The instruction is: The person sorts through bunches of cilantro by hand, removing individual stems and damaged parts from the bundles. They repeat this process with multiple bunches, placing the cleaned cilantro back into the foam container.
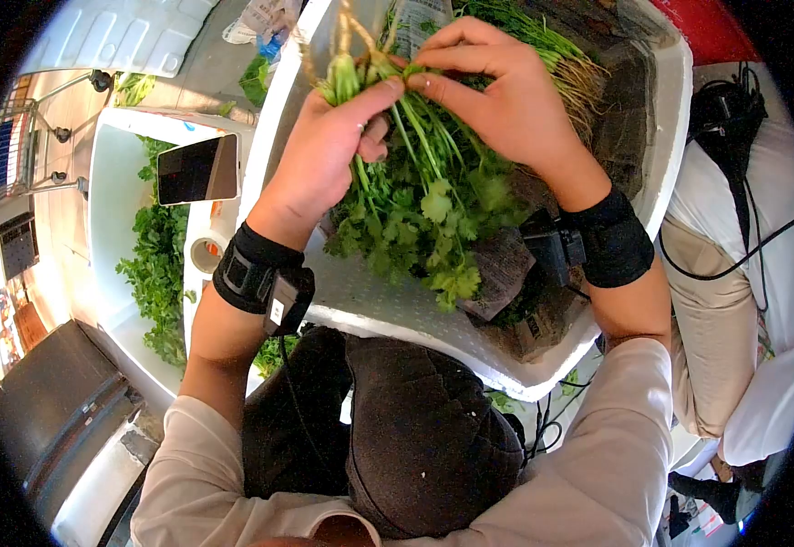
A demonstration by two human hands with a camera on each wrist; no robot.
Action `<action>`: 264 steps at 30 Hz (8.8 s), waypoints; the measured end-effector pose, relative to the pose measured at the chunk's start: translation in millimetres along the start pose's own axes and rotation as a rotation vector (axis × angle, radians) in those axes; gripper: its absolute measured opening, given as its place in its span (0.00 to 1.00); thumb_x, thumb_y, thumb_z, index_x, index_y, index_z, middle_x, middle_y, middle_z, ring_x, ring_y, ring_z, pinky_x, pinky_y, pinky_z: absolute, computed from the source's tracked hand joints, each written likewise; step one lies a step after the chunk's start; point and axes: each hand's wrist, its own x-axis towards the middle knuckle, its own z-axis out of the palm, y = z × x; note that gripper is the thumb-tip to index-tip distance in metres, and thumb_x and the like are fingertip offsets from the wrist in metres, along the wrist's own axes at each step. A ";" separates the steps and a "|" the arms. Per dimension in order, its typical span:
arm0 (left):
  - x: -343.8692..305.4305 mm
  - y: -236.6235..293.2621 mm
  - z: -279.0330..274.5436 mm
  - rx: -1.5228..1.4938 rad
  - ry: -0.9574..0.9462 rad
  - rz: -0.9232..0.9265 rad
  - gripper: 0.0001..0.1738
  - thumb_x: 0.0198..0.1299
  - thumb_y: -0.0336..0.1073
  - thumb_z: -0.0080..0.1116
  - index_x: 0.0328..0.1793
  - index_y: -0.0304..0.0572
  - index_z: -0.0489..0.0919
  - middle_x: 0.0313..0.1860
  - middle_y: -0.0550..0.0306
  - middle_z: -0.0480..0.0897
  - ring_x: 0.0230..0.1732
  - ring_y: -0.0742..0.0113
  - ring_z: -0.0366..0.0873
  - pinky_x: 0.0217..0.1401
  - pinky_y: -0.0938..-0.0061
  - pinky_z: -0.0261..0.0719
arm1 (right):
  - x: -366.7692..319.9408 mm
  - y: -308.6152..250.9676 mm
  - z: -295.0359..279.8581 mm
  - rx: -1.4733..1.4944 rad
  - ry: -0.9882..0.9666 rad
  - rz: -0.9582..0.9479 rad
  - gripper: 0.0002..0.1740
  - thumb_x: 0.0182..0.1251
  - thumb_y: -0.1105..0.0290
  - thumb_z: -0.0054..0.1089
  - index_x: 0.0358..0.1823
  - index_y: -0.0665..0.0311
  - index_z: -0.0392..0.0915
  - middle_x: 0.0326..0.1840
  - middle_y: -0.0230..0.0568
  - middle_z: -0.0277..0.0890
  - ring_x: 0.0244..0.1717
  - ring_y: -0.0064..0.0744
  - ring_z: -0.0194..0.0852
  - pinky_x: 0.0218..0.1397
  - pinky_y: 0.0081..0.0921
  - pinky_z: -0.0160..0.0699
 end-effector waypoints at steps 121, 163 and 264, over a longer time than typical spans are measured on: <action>1.3 -12.4 -0.4 0.029 0.177 -0.023 0.12 0.74 0.43 0.60 0.46 0.42 0.82 0.28 0.71 0.73 0.23 0.80 0.63 0.26 0.78 0.63 | -2.1 -11.8 8.0 -0.460 -0.012 -0.308 0.13 0.56 0.70 0.73 0.44 0.59 0.87 0.39 0.36 0.84 0.40 0.41 0.84 0.44 0.36 0.83; -12.9 -4.7 17.4 0.321 0.013 0.038 0.18 0.76 0.50 0.57 0.51 0.43 0.84 0.25 0.71 0.73 0.22 0.81 0.68 0.26 0.83 0.67 | 9.9 -29.6 -18.9 -0.175 0.259 0.289 0.06 0.67 0.78 0.65 0.42 0.73 0.86 0.34 0.46 0.82 0.35 0.35 0.81 0.37 0.28 0.76; -6.9 -0.3 11.4 -0.200 0.042 0.099 0.17 0.78 0.43 0.51 0.55 0.38 0.82 0.23 0.68 0.71 0.22 0.79 0.64 0.30 0.77 0.65 | -3.4 -13.6 -7.1 0.333 -0.133 0.275 0.16 0.79 0.74 0.56 0.64 0.67 0.77 0.50 0.34 0.80 0.50 0.20 0.79 0.55 0.21 0.78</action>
